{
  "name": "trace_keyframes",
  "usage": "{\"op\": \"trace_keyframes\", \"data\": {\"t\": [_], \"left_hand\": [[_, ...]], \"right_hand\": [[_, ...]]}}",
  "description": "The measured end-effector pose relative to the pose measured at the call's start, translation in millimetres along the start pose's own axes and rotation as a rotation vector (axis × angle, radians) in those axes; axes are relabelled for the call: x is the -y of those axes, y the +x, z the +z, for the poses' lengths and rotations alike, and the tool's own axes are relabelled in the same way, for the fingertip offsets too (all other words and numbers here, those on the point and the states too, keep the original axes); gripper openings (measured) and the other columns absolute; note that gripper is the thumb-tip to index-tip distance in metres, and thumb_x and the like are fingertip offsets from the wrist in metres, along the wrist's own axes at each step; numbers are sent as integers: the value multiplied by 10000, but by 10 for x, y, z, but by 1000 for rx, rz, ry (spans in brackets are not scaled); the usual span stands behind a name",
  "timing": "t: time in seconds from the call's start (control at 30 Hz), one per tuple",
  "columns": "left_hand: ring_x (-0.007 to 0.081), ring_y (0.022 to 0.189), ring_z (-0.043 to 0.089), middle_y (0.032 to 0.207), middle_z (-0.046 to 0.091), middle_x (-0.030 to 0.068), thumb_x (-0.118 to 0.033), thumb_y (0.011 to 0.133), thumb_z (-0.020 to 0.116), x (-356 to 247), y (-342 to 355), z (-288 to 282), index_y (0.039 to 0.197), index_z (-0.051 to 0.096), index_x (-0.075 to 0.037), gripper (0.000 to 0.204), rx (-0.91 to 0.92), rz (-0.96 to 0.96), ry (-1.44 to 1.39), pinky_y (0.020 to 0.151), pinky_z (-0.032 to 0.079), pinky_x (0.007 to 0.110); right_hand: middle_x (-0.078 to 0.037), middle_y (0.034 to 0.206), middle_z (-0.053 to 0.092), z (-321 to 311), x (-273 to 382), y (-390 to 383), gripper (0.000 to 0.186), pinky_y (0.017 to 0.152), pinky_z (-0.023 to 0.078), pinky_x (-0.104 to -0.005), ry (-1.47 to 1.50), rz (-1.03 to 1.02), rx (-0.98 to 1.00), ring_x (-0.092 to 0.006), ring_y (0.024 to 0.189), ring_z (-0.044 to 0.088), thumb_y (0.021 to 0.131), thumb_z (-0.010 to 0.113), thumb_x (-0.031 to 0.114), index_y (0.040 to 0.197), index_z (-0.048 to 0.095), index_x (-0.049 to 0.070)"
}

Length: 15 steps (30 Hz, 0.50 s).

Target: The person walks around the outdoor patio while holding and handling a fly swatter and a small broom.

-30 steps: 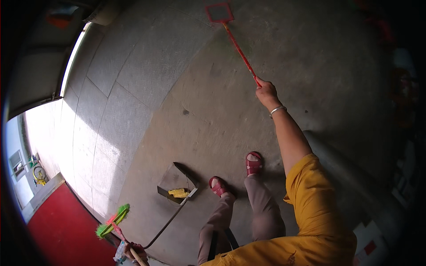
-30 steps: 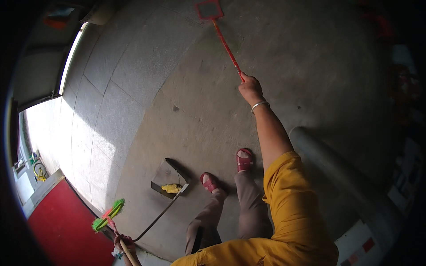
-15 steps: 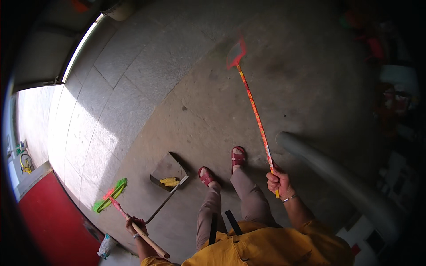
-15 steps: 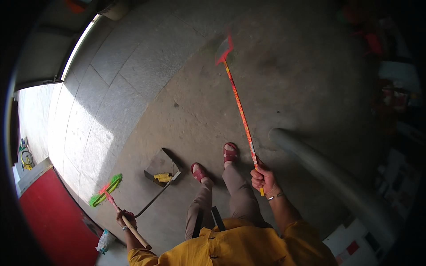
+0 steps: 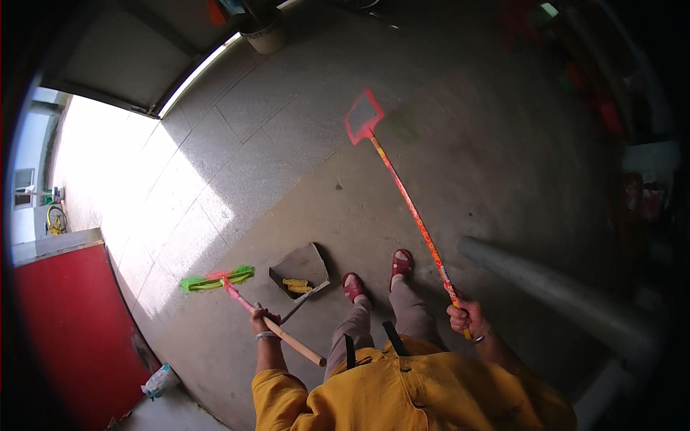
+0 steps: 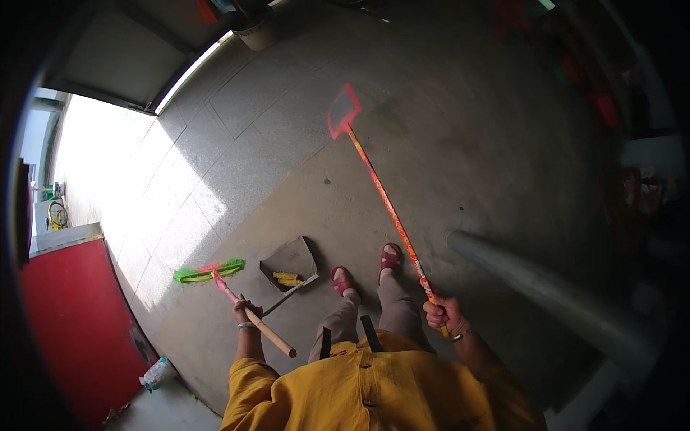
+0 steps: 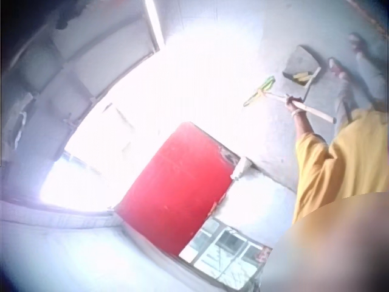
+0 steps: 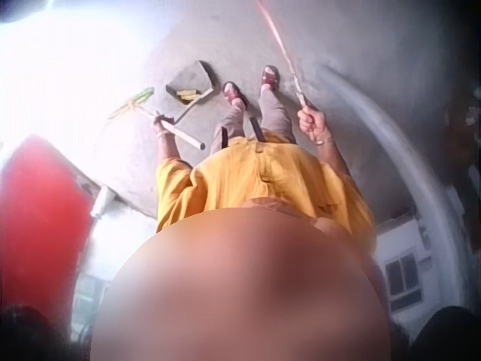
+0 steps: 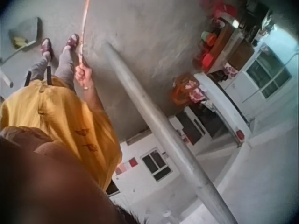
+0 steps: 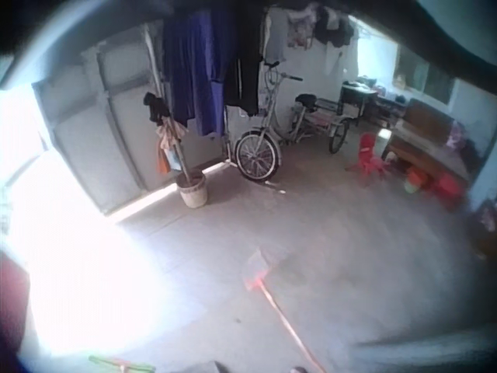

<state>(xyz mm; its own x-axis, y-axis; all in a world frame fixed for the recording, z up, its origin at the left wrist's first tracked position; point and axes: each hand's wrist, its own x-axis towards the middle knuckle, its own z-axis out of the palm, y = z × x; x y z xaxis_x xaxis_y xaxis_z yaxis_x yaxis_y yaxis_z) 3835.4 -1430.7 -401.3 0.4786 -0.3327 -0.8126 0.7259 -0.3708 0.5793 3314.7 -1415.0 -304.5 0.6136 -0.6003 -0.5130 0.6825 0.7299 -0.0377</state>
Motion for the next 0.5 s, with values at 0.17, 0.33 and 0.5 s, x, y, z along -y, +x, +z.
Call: {"op": "trace_keyframes", "data": {"t": [0.17,0.33,0.5], "left_hand": [[173,367,388,483,389,7,-139,638,494,-112,-218,86,660,432,-109,73,26,-105,72,361,381,327],[174,343,380,474,387,22,-130,645,496,-129,-226,-17,657,438,-86,73,51,-18,149,329,362,309],[183,402,436,529,440,52,-133,673,528,-284,-558,43,708,478,-50,102,180,95,106,395,403,307]], "right_hand": [[38,548,316,347,-288,-205,379,355,229,-198,-128,38,34,-41,357,239,905,371,254,1281,331,282],[25,525,302,317,-629,-248,400,346,226,-198,-323,4,-42,-50,360,242,903,379,257,1297,314,263],[18,550,373,158,-1194,-160,393,402,293,-188,-977,-326,-386,-42,445,326,876,453,241,1261,411,174]]}}
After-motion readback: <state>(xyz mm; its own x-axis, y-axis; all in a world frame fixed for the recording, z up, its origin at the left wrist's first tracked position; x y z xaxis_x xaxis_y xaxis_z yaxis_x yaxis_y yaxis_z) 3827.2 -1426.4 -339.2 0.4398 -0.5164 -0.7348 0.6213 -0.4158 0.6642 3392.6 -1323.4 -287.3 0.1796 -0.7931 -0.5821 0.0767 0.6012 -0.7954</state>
